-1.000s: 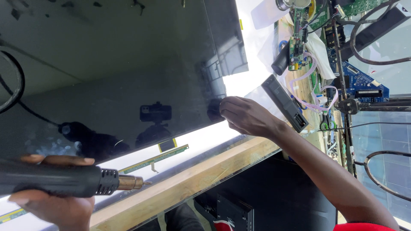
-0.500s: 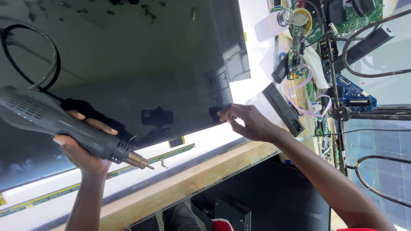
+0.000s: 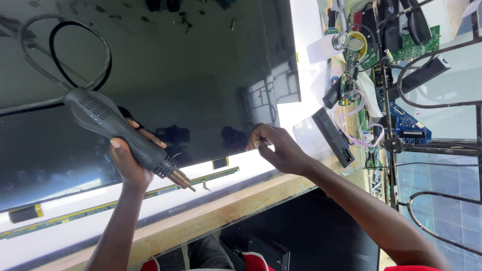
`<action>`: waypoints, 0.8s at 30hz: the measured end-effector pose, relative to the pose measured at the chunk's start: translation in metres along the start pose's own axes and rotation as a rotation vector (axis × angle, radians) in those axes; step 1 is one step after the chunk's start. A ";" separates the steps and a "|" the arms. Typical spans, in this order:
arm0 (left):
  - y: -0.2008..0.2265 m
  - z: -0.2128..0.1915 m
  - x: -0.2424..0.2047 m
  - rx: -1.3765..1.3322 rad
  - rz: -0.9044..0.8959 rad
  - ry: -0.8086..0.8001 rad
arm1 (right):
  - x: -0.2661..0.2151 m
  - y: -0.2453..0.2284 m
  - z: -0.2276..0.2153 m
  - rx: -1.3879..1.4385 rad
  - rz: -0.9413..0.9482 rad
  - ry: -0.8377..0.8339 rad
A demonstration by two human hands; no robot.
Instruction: Repairing a television by using a heat gun to bond or remove a ribbon cable from the screen panel.
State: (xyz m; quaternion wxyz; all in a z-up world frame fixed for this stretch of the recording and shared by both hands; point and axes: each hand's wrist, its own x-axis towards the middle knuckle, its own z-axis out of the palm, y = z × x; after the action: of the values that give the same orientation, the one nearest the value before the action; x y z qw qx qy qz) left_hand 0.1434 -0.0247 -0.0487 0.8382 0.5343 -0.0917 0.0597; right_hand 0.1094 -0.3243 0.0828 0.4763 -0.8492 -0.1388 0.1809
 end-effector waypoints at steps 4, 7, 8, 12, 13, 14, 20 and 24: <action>-0.007 -0.002 -0.001 -0.063 -0.006 -0.013 | 0.017 -0.057 0.008 0.046 -0.053 0.015; -0.002 0.000 0.003 -0.079 0.002 -0.031 | 0.029 -0.093 0.010 0.063 -0.112 0.043; -0.001 0.001 0.003 -0.086 0.001 -0.034 | 0.031 -0.102 0.010 0.073 -0.125 0.055; 0.001 0.000 0.002 -0.114 -0.006 -0.029 | 0.044 -0.138 0.010 0.096 -0.177 0.079; 0.002 -0.001 0.001 -0.135 0.001 -0.025 | 0.046 -0.144 0.009 0.128 -0.183 0.086; 0.003 -0.003 0.001 -0.153 0.011 -0.021 | 0.050 -0.151 0.010 0.162 -0.195 0.091; 0.017 -0.022 0.000 -0.313 0.073 -0.043 | 0.056 -0.190 0.017 0.131 -0.223 0.055; 0.068 -0.027 -0.016 -0.307 0.046 0.142 | 0.059 -0.218 0.027 0.046 -0.217 -0.005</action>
State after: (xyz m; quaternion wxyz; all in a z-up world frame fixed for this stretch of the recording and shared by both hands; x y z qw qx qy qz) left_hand 0.1171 0.0286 -0.0032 0.9127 0.3922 -0.0527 0.1018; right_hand 0.1365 -0.1693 0.2464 0.5120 -0.8176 -0.2270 0.1335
